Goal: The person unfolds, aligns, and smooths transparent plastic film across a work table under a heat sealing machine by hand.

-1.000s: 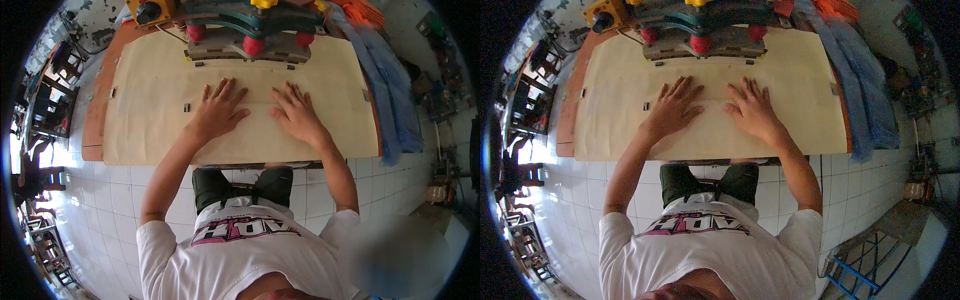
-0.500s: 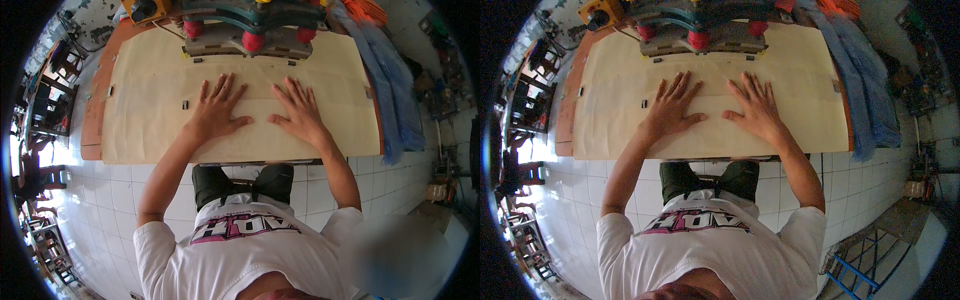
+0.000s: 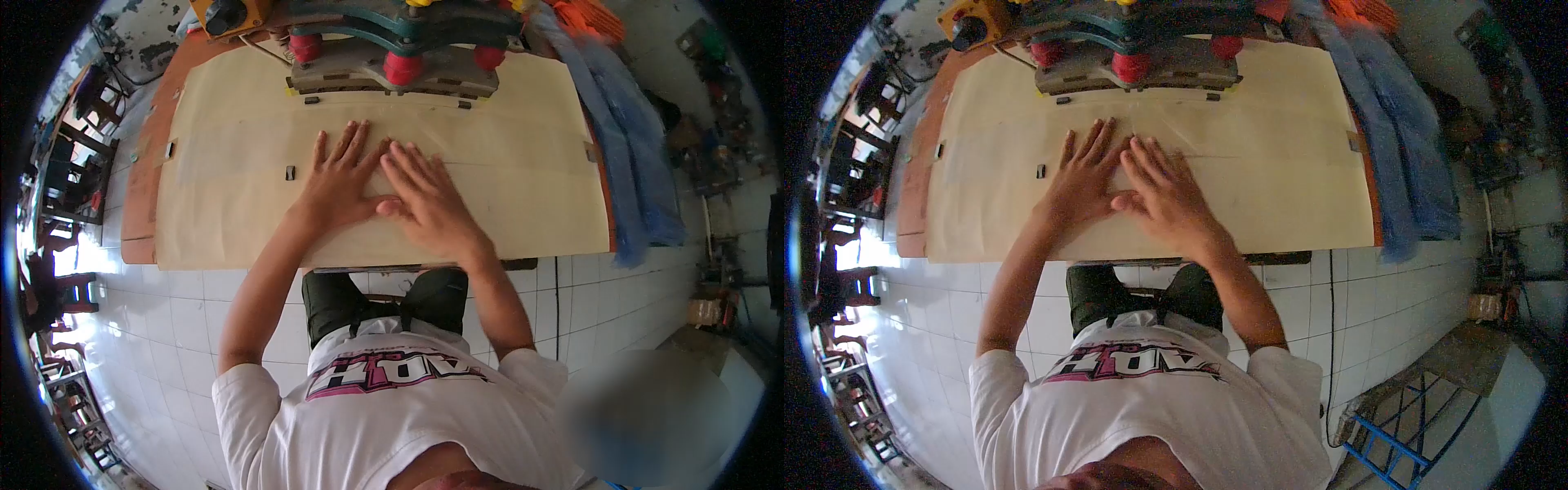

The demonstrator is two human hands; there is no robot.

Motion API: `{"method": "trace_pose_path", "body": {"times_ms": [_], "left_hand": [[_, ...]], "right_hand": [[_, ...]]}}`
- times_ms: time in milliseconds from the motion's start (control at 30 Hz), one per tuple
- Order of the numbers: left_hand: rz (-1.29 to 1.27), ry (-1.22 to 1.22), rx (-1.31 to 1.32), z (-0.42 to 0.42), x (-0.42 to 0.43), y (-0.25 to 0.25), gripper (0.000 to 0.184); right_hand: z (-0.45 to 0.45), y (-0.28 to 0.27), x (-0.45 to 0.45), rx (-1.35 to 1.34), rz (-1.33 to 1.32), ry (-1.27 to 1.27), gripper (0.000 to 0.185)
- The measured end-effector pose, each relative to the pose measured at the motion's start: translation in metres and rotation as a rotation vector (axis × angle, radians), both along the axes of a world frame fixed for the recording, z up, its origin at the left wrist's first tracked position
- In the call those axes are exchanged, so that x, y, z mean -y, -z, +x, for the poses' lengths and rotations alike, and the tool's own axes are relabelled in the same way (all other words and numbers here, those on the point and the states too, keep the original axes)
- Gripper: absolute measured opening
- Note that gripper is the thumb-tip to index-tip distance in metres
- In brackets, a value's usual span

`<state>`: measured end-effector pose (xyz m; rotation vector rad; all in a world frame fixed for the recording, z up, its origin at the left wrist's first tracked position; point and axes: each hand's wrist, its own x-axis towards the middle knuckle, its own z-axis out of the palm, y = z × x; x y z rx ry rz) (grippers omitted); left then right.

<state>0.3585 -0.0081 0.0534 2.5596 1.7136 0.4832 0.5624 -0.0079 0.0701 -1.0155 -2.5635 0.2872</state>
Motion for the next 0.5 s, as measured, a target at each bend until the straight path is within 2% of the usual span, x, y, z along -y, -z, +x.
{"method": "trace_pose_path", "body": {"times_ms": [33, 200, 433, 500], "left_hand": [[0.005, 0.002, -0.026, -0.001, 0.000, 0.001, 0.092], [0.023, 0.008, -0.009, -0.002, 0.000, 0.003, 0.094], [0.021, -0.024, -0.019, 0.003, 0.004, -0.007, 0.098], [0.017, -0.024, -0.024, 0.003, 0.005, -0.006, 0.098]], "right_hand": [[-0.007, 0.007, 0.004, -0.056, -0.027, 0.008, 0.075], [-0.002, 0.018, 0.006, 0.055, 0.064, 0.137, 0.078], [0.044, 0.018, 0.013, 0.134, 0.069, 0.329, 0.076], [0.056, 0.018, 0.015, 0.149, 0.067, 0.455, 0.077]]}}
